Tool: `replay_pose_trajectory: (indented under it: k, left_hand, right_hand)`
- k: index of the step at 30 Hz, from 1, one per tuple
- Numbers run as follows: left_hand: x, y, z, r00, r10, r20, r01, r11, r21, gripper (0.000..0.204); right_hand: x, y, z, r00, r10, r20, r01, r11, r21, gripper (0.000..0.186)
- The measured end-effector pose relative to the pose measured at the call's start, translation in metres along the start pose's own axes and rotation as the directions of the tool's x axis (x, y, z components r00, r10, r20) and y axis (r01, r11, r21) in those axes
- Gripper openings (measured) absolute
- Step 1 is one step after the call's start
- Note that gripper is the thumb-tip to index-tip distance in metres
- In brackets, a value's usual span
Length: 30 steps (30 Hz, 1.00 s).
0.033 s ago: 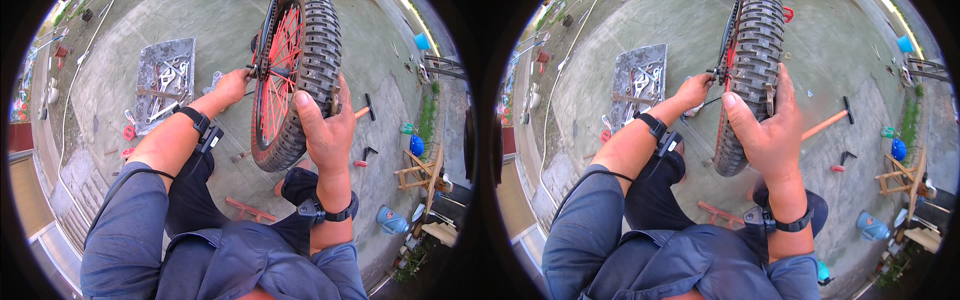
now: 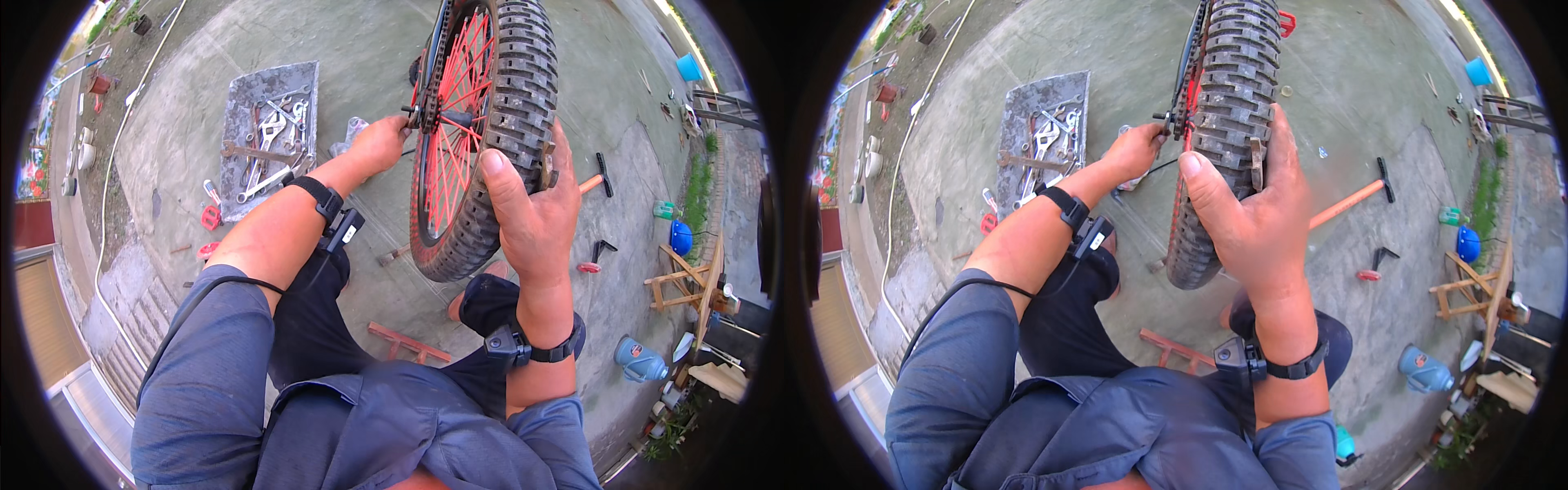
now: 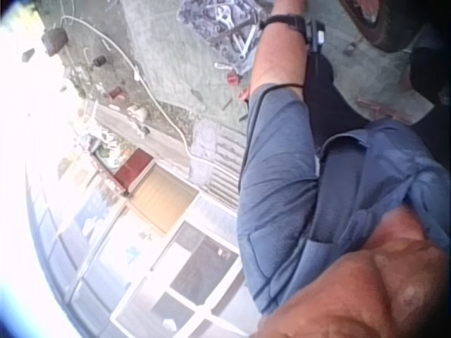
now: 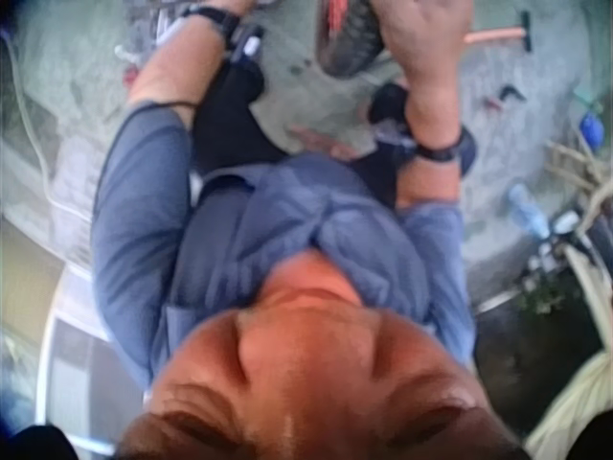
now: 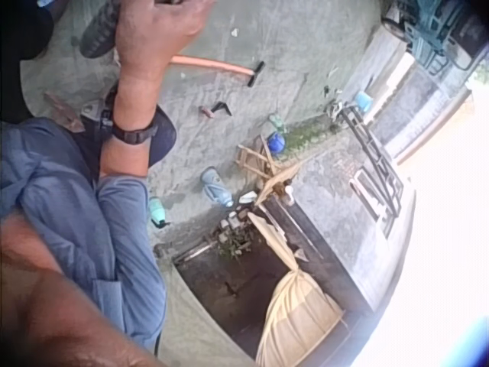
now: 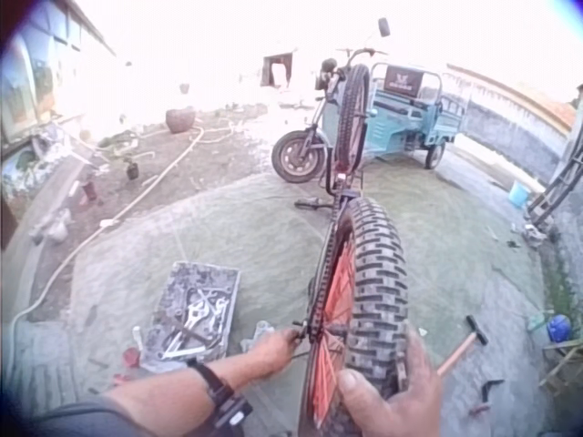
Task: The person uses a wrench to loosen a nut on a bicycle axle to remove a training wheel and then reinstalls it on the axle by hand and with the wrench.
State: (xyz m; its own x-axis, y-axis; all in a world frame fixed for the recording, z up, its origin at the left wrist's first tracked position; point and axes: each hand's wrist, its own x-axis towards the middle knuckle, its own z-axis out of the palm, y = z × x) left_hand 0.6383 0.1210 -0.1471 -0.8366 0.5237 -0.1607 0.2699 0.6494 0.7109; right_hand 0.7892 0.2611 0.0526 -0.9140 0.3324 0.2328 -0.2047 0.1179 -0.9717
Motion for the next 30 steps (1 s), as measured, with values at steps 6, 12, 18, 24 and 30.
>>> replay_pose_trajectory:
  k: [6,12,18,24,30]
  left_hand:
    - [0.006,-0.022,0.025,0.998,0.016,-0.059,-0.024,0.99,-0.139,0.029]
    - [0.013,-0.03,0.03,0.973,-0.136,0.187,0.168,0.971,-0.169,0.029]
    - [0.01,-0.031,0.047,0.988,-0.137,0.076,0.149,0.974,-0.173,0.036]
    - [-0.028,-0.007,0.031,0.963,-0.181,0.2,0.237,0.92,-0.311,0.038]
    - [-0.072,0.033,-0.005,0.947,-0.198,0.253,0.292,0.858,-0.423,0.049]
  right_hand:
    - [-0.004,-0.003,-0.001,0.999,0.041,-0.02,-0.043,0.995,-0.093,0.059]
    - [-0.005,-0.002,-0.001,0.998,0.035,0.06,-0.022,0.979,-0.205,0.064]
    - [-0.008,0.0,0.003,0.993,0.103,0.064,-0.101,0.994,-0.032,0.07]
    - [-0.012,0.004,0.009,0.998,0.069,0.013,-0.069,0.997,-0.033,0.059]
    - [-0.011,0.007,0.009,1.0,0.0,0.016,0.002,0.994,-0.114,0.05]
